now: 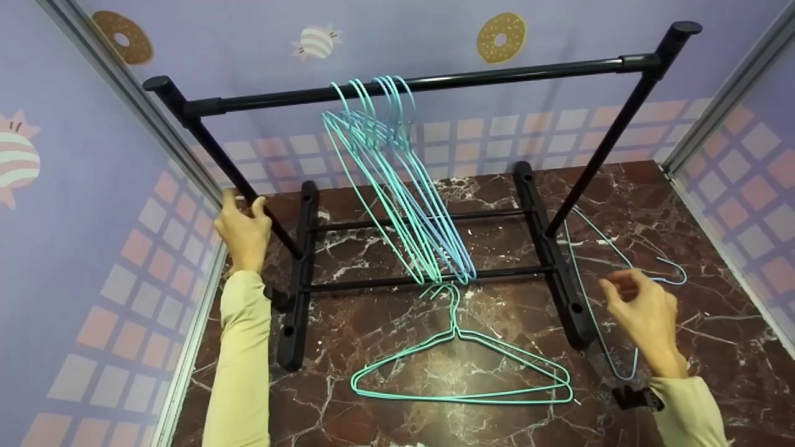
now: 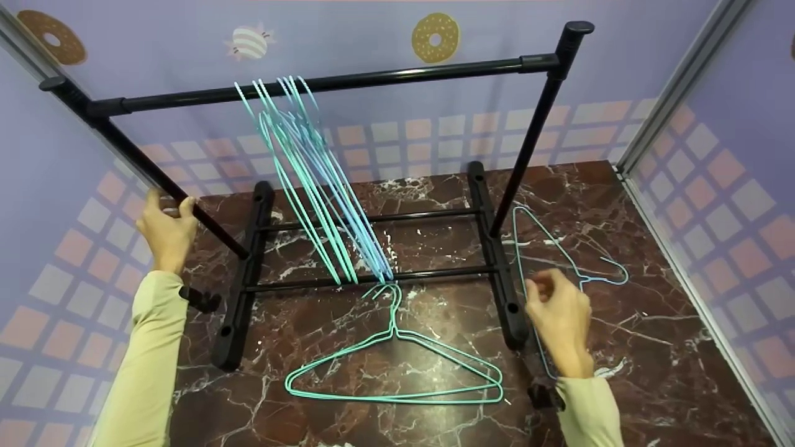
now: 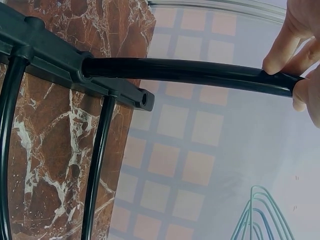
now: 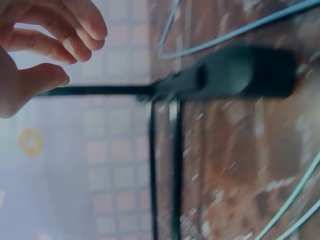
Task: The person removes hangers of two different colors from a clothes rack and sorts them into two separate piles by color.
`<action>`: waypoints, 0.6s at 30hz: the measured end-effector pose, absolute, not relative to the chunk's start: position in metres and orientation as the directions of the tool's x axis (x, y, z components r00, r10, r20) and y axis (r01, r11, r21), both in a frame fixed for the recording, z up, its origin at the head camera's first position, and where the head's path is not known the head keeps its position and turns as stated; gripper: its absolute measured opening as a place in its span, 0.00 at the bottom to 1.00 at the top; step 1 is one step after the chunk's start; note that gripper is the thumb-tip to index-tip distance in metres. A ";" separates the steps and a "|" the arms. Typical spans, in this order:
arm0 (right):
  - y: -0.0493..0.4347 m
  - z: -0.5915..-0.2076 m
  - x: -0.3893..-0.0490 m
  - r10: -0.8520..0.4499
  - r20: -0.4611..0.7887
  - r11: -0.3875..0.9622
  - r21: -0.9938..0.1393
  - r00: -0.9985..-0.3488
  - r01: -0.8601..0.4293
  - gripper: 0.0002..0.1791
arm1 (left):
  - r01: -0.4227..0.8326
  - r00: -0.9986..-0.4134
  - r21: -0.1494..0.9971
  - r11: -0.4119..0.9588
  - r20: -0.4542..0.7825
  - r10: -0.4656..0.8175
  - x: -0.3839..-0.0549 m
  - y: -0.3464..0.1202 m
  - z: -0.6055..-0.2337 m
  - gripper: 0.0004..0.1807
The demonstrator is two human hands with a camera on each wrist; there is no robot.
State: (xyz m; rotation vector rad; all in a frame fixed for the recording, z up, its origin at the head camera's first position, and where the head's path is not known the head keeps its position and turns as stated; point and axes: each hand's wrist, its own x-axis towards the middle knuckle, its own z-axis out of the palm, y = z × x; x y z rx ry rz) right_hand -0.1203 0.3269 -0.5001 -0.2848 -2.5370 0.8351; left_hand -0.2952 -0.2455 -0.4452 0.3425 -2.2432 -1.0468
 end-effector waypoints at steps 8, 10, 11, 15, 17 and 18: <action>0.295 -0.476 -0.139 0.237 0.410 0.789 -0.610 -0.881 -0.071 0.05 | 0.028 -0.767 0.762 0.647 0.432 -0.475 -0.295 -0.246 -0.446 0.15; 0.288 -0.472 -0.142 0.225 0.413 0.785 -0.613 -0.883 -0.087 0.05 | 0.031 -0.767 0.763 0.645 0.432 -0.475 -0.295 -0.246 -0.446 0.15; 0.285 -0.470 -0.144 0.218 0.415 0.783 -0.615 -0.883 -0.095 0.05 | 0.034 -0.766 0.764 0.644 0.434 -0.475 -0.295 -0.246 -0.447 0.15; 0.274 -0.461 -0.150 0.190 0.422 0.784 -0.608 -0.887 -0.121 0.05 | 0.043 -0.761 0.765 0.643 0.442 -0.475 -0.295 -0.246 -0.445 0.15; 0.269 -0.456 -0.151 0.179 0.428 0.789 -0.600 -0.886 -0.131 0.05 | 0.044 -0.762 0.765 0.642 0.441 -0.474 -0.295 -0.246 -0.444 0.15; 0.266 -0.453 -0.152 0.175 0.432 0.791 -0.596 -0.885 -0.134 0.05 | 0.045 -0.763 0.765 0.642 0.442 -0.472 -0.295 -0.246 -0.444 0.15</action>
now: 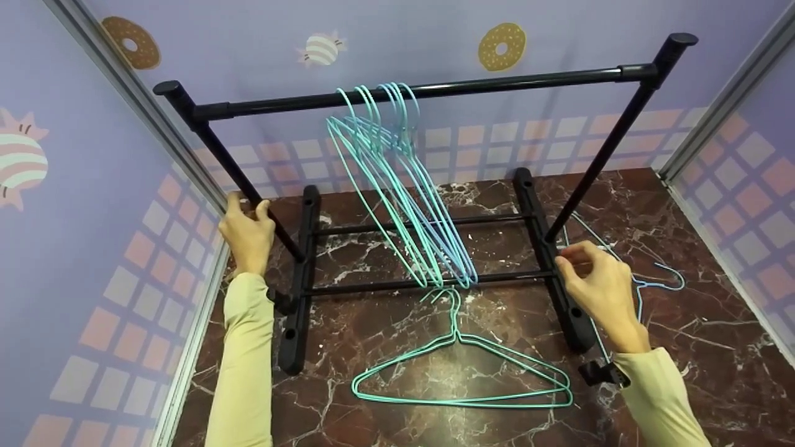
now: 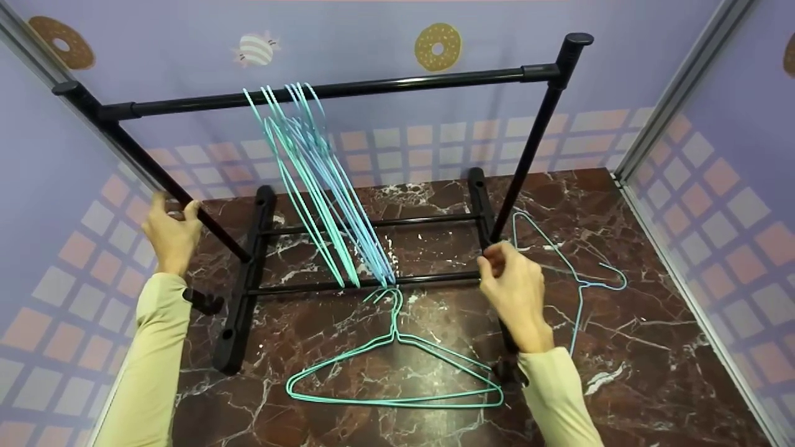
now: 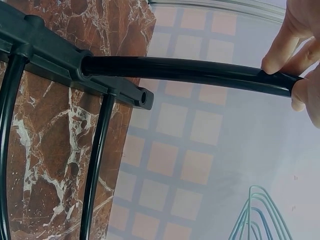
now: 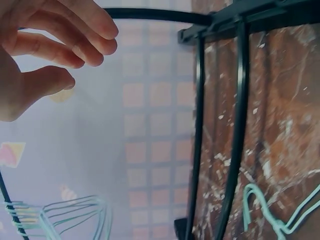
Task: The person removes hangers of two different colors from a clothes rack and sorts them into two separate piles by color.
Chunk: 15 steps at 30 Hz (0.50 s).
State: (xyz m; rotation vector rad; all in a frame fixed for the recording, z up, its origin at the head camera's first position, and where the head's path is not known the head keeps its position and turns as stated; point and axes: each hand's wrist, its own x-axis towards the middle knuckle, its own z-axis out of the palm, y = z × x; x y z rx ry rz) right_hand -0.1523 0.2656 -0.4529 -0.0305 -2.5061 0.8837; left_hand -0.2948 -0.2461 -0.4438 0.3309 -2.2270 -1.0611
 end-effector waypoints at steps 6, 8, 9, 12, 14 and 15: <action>0.243 -0.438 -0.159 0.146 0.466 0.777 -0.600 -0.872 -0.191 0.05 | 0.051 -0.753 0.760 0.648 0.456 -0.474 -0.294 -0.251 -0.444 0.15; 0.237 -0.435 -0.160 0.127 0.476 0.773 -0.598 -0.870 -0.214 0.05 | 0.053 -0.748 0.758 0.650 0.461 -0.477 -0.294 -0.252 -0.445 0.14; 0.235 -0.433 -0.160 0.117 0.480 0.773 -0.593 -0.869 -0.224 0.06 | 0.054 -0.746 0.756 0.652 0.465 -0.477 -0.294 -0.252 -0.446 0.15; 0.228 -0.428 -0.161 0.100 0.492 0.773 -0.586 -0.865 -0.243 0.06 | 0.058 -0.744 0.752 0.657 0.471 -0.474 -0.294 -0.250 -0.447 0.15; 0.225 -0.424 -0.161 0.095 0.499 0.770 -0.585 -0.861 -0.254 0.06 | 0.069 -0.747 0.751 0.657 0.476 -0.465 -0.296 -0.248 -0.445 0.15; 0.223 -0.422 -0.162 0.091 0.503 0.767 -0.586 -0.860 -0.261 0.07 | 0.079 -0.747 0.751 0.655 0.480 -0.460 -0.297 -0.248 -0.444 0.15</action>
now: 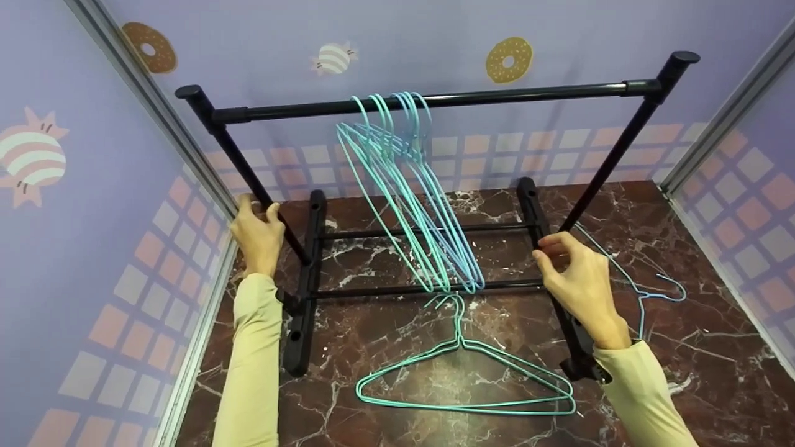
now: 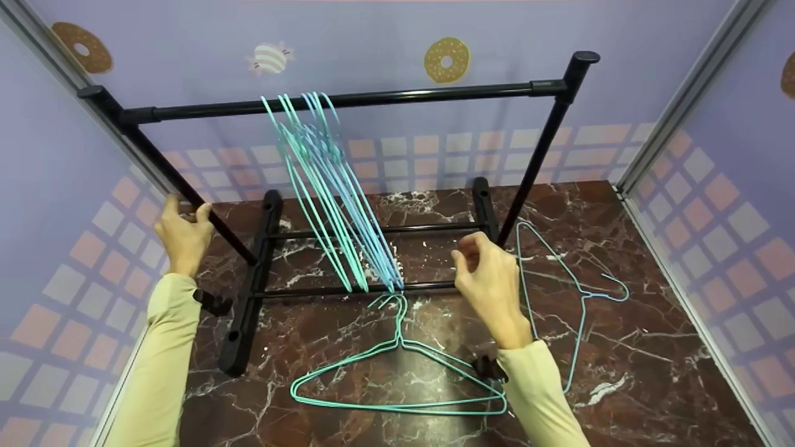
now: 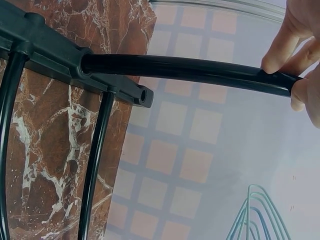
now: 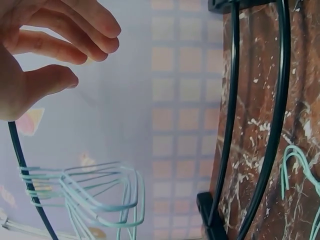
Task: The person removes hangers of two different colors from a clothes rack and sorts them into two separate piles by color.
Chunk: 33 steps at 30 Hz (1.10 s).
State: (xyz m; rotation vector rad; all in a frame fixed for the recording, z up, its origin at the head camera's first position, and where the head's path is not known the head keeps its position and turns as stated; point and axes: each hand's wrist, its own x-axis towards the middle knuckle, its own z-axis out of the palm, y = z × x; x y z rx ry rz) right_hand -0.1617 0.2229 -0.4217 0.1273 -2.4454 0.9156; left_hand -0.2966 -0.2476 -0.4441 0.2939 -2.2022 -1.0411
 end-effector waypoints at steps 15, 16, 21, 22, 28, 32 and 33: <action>0.186 -0.407 -0.170 0.038 0.433 0.701 -0.654 -0.901 -0.285 0.13 | 0.086 -0.782 0.765 0.639 0.449 -0.432 -0.296 -0.249 -0.444 0.14; 0.184 -0.406 -0.171 0.034 0.436 0.703 -0.650 -0.899 -0.288 0.14 | 0.087 -0.782 0.764 0.639 0.450 -0.432 -0.296 -0.250 -0.443 0.14; 0.175 -0.403 -0.174 0.017 0.462 0.699 -0.639 -0.887 -0.320 0.15 | 0.089 -0.779 0.744 0.662 0.466 -0.420 -0.295 -0.250 -0.443 0.15; 0.173 -0.403 -0.174 0.011 0.467 0.700 -0.635 -0.884 -0.327 0.15 | 0.090 -0.778 0.742 0.665 0.469 -0.417 -0.295 -0.250 -0.443 0.15; 0.165 -0.399 -0.180 -0.027 0.471 0.689 -0.630 -0.882 -0.358 0.15 | 0.097 -0.779 0.744 0.661 0.470 -0.415 -0.296 -0.251 -0.443 0.14; 0.157 -0.396 -0.183 -0.048 0.455 0.674 -0.643 -0.889 -0.365 0.15 | 0.093 -0.779 0.747 0.659 0.467 -0.420 -0.296 -0.252 -0.444 0.14; 0.156 -0.396 -0.184 -0.054 0.450 0.669 -0.646 -0.891 -0.367 0.15 | 0.093 -0.778 0.750 0.655 0.465 -0.422 -0.296 -0.252 -0.444 0.14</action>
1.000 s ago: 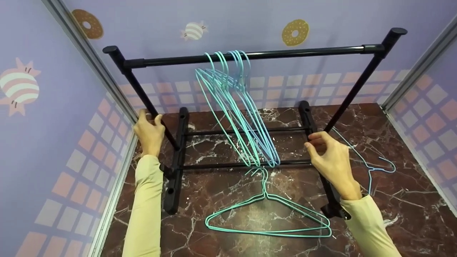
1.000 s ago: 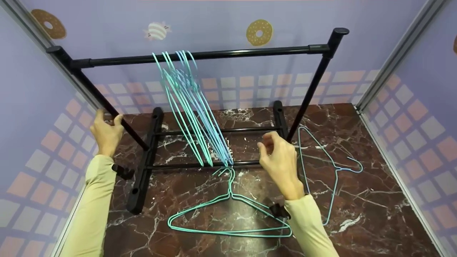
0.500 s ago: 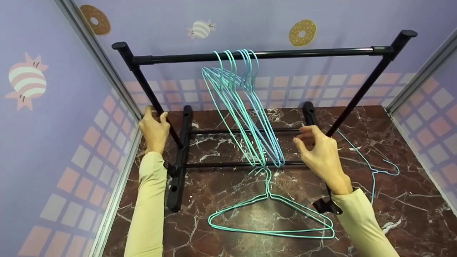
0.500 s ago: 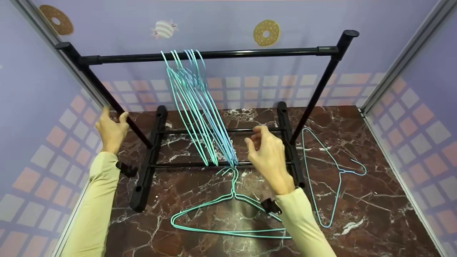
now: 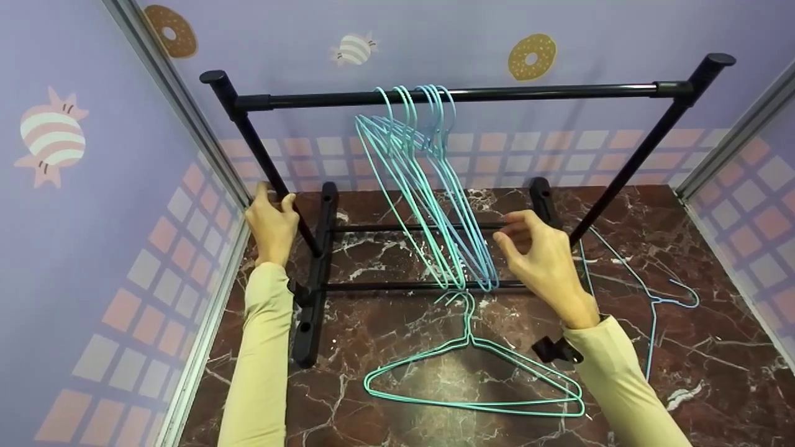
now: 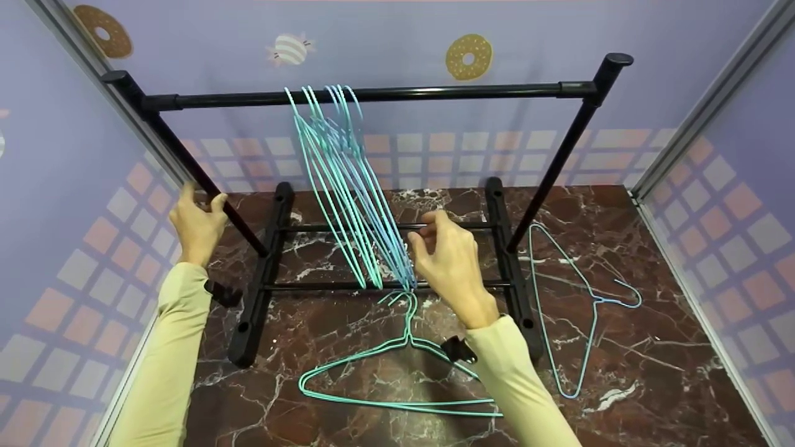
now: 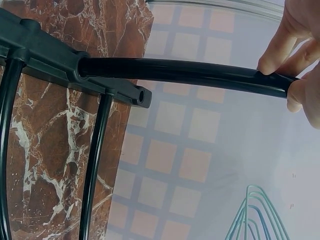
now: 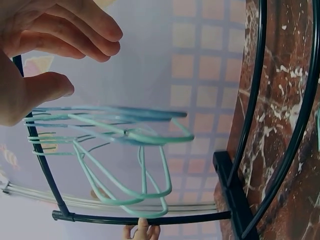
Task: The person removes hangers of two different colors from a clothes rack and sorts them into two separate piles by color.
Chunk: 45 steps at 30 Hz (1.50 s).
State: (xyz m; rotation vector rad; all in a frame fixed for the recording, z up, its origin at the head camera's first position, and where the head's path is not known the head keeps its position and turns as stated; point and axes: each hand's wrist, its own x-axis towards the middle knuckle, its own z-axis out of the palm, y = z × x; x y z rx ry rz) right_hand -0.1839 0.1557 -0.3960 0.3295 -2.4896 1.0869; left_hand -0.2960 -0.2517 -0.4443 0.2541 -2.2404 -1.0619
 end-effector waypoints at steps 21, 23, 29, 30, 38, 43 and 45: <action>0.138 -0.401 -0.193 -0.097 0.386 0.668 -0.658 -0.917 -0.348 0.11 | 0.053 -0.785 0.747 0.663 0.442 -0.435 -0.295 -0.249 -0.444 0.17; 0.137 -0.401 -0.193 -0.098 0.383 0.674 -0.654 -0.919 -0.344 0.08 | 0.056 -0.782 0.747 0.662 0.445 -0.437 -0.295 -0.249 -0.444 0.17; 0.136 -0.402 -0.193 -0.054 0.450 0.706 -0.615 -0.892 -0.352 0.03 | 0.051 -0.789 0.756 0.652 0.431 -0.438 -0.294 -0.250 -0.443 0.17; 0.136 -0.402 -0.193 -0.044 0.464 0.710 -0.609 -0.885 -0.354 0.03 | 0.049 -0.790 0.756 0.653 0.429 -0.439 -0.294 -0.251 -0.443 0.17; 0.142 -0.401 -0.188 0.002 0.520 0.685 -0.623 -0.854 -0.378 0.02 | 0.044 -0.786 0.756 0.654 0.430 -0.445 -0.295 -0.250 -0.443 0.17; 0.149 -0.405 -0.185 0.009 0.559 0.679 -0.612 -0.829 -0.405 0.02 | 0.068 -0.778 0.752 0.655 0.452 -0.437 -0.295 -0.250 -0.445 0.16; 0.152 -0.408 -0.184 0.016 0.563 0.670 -0.620 -0.826 -0.409 0.02 | 0.078 -0.774 0.748 0.659 0.462 -0.433 -0.295 -0.251 -0.445 0.16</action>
